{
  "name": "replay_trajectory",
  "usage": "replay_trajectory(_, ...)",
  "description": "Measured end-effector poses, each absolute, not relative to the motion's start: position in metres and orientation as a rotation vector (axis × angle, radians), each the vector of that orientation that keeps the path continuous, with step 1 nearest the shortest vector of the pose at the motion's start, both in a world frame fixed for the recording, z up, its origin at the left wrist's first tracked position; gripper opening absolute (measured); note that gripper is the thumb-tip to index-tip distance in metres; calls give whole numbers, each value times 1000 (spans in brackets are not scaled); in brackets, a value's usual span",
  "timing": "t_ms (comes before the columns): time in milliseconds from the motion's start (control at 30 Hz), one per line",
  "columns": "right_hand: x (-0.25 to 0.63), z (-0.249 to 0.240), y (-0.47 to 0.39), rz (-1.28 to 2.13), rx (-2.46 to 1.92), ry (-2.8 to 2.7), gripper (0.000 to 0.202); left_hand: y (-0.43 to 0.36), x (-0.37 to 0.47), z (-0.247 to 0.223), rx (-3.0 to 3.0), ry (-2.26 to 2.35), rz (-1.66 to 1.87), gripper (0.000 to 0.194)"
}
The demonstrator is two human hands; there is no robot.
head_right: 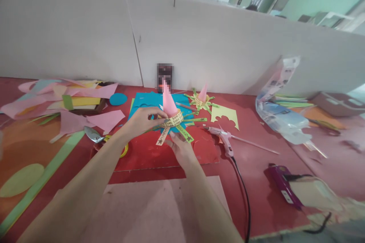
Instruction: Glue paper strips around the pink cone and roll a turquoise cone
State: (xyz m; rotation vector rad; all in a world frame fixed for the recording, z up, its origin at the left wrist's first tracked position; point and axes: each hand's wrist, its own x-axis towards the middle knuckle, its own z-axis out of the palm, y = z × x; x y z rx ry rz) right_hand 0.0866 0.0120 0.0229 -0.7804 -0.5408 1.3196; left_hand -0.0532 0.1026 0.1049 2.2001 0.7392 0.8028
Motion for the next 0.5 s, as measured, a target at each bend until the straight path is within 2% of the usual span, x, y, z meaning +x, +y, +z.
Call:
replay_trajectory(100, 86, 23, 12, 1317, -798, -552, 11, 101, -53, 105, 2189, 729, 781, 20)
replay_trajectory(367, 84, 24, 14, 1304, -826, -541, 27, 101, -52, 102, 2195, 784, 765, 20)
replay_trajectory(500, 85, 24, 13, 1331, -818, -517, 23, 103, -51, 99, 2197, 777, 758, 22)
